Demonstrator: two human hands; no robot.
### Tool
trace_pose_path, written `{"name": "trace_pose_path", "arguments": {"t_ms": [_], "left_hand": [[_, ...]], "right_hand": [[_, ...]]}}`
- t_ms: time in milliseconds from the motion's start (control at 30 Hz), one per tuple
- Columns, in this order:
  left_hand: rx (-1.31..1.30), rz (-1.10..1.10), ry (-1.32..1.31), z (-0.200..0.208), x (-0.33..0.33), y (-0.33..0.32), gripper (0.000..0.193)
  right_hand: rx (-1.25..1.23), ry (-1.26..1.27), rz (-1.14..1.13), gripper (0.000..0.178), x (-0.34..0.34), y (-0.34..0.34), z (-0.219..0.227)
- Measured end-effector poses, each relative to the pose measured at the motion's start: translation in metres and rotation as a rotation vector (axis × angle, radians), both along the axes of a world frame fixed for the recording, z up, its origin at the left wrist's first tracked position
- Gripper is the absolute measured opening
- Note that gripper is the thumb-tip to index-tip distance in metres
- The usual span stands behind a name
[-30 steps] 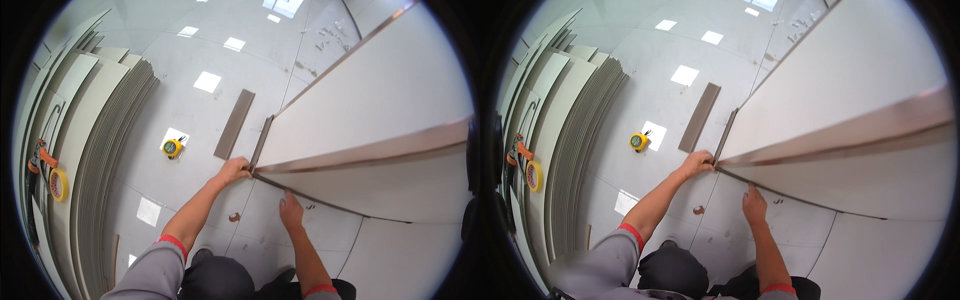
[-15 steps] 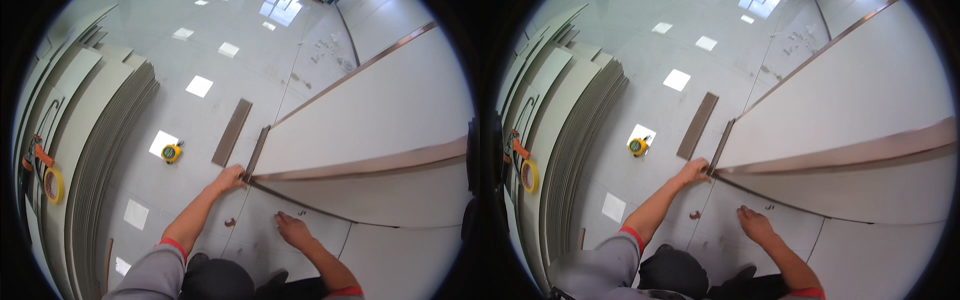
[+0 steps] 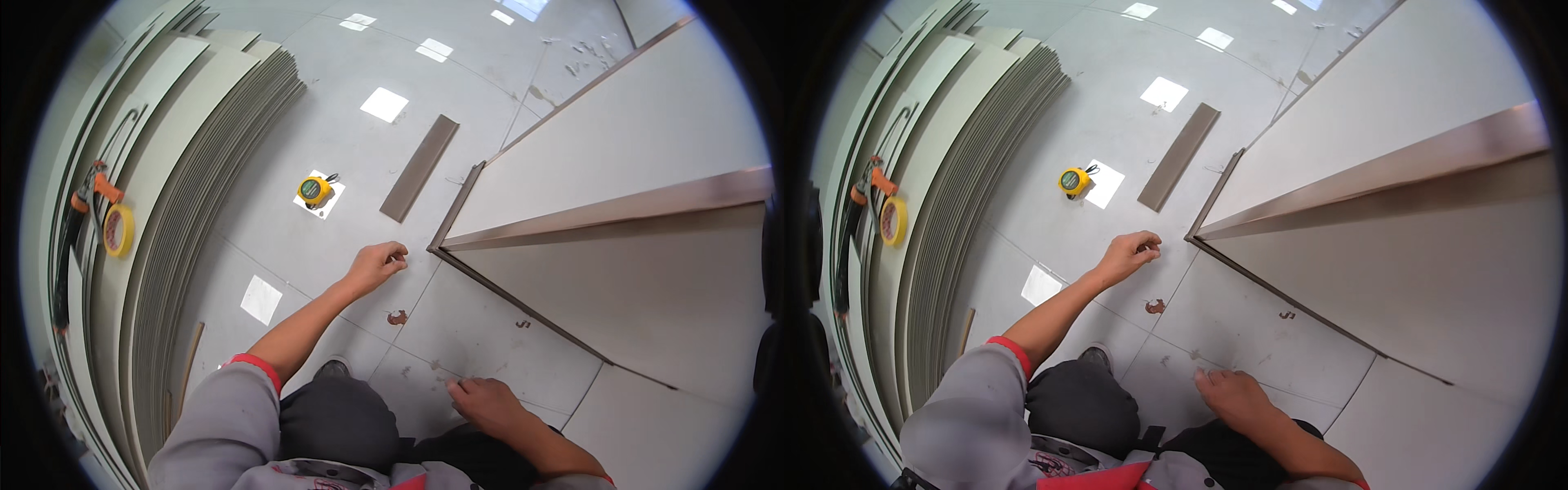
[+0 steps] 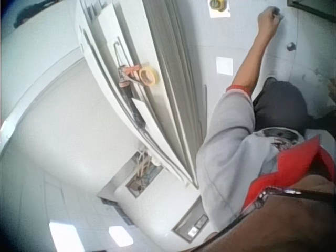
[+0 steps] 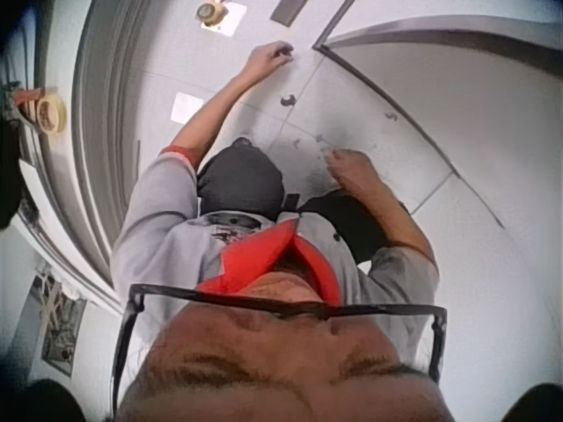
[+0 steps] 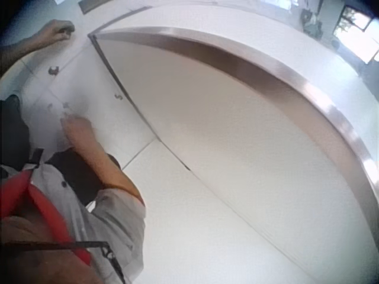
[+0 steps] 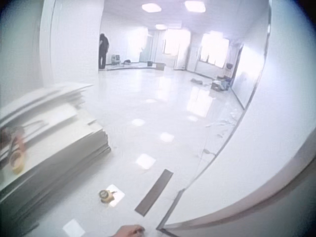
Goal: The person installs a metal trim piece along the bottom edge of a white cabinet door. They position the trim, align it with the door edge, and secure it in place by hand while kneeling on the floor.
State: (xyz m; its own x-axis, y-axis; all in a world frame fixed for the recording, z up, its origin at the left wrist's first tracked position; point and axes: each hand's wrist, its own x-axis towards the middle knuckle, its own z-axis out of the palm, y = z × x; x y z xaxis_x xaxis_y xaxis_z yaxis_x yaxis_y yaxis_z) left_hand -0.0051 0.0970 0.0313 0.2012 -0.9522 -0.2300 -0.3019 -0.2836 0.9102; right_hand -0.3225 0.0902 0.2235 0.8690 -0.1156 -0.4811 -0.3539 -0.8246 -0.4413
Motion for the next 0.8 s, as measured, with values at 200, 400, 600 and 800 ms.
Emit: {"name": "trace_pose_path", "arguments": {"t_ms": [200, 400, 600, 800], "left_hand": [[0.075, 0.063, 0.180, 0.130, -0.028, 0.054, 0.021], [0.096, 0.080, 0.163, 0.331, -0.061, 0.152, 0.019], [0.029, -0.012, -0.277, 0.386, -0.090, 0.213, 0.019], [0.061, -0.075, -0.422, 0.404, -0.085, 0.274, 0.017]], "right_hand": [[0.067, 0.153, 0.075, 0.031, -0.021, 0.000, -0.028], [0.280, 0.288, 0.084, 0.024, -0.041, 0.043, -0.011], [0.314, 0.414, 0.042, 0.027, -0.050, 0.088, 0.016], [0.143, 0.375, -0.201, 0.024, -0.078, 0.144, 0.033]]}}
